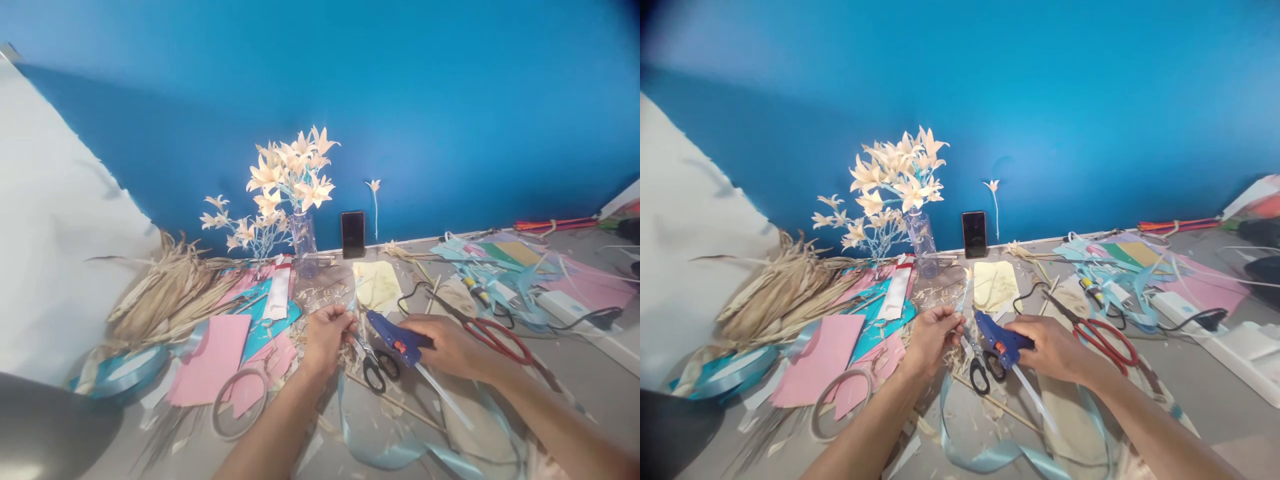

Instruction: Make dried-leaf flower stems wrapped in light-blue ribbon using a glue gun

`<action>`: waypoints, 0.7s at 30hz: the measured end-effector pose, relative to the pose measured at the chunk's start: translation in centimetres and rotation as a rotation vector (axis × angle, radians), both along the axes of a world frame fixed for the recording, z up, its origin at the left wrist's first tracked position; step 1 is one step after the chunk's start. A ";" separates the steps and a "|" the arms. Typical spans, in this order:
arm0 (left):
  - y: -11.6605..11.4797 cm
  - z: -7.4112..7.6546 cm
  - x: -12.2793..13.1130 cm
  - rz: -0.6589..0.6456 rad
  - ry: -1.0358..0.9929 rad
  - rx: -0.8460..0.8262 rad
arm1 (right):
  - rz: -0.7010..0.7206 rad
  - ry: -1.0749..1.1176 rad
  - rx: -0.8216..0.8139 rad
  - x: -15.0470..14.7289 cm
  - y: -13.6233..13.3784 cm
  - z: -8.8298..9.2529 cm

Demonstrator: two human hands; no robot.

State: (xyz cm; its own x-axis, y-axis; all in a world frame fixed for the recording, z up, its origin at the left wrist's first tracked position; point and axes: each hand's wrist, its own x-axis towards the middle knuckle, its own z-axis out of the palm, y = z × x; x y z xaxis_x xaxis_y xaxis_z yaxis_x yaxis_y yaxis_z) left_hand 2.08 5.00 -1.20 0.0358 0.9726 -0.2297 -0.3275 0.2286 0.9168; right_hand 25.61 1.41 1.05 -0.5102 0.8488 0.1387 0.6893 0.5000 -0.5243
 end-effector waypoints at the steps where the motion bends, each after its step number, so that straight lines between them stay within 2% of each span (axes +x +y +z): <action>1: 0.0 0.0 0.0 -0.006 -0.005 0.003 | -0.029 -0.068 0.018 0.4 0.1 -0.1; 5: -0.2 0.3 0.2 -0.063 -0.037 0.012 | -0.153 -0.332 0.098 2.3 0.2 -0.5; 7: -0.5 0.6 0.3 -0.114 -0.084 0.022 | -0.143 -0.372 0.087 2.8 0.1 -0.5; 9: -0.8 0.9 0.4 -0.179 -0.149 0.035 | -0.124 -0.323 0.088 2.8 0.2 -0.1; 12: -1.2 1.3 0.4 -0.300 -0.228 0.028 | -0.228 -0.076 0.099 1.6 0.6 1.1; 14: -1.5 1.5 0.4 -0.390 -0.275 -0.009 | -0.272 0.208 -0.043 0.2 1.1 1.8; 17: -1.8 1.6 0.5 -0.500 -0.340 -0.080 | -0.162 0.596 -0.350 -1.9 1.9 2.1; 21: -1.8 1.4 0.4 -0.557 -0.385 -0.117 | -0.113 0.859 -0.467 -3.5 2.7 1.2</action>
State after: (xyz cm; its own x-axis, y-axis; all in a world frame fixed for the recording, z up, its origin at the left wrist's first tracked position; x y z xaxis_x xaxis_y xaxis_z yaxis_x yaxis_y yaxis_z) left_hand 2.50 3.24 0.23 0.6238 0.7548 -0.2026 -0.4300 0.5480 0.7176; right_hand 22.13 4.07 2.23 -0.3048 0.9503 0.0628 0.0124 0.0699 -0.9975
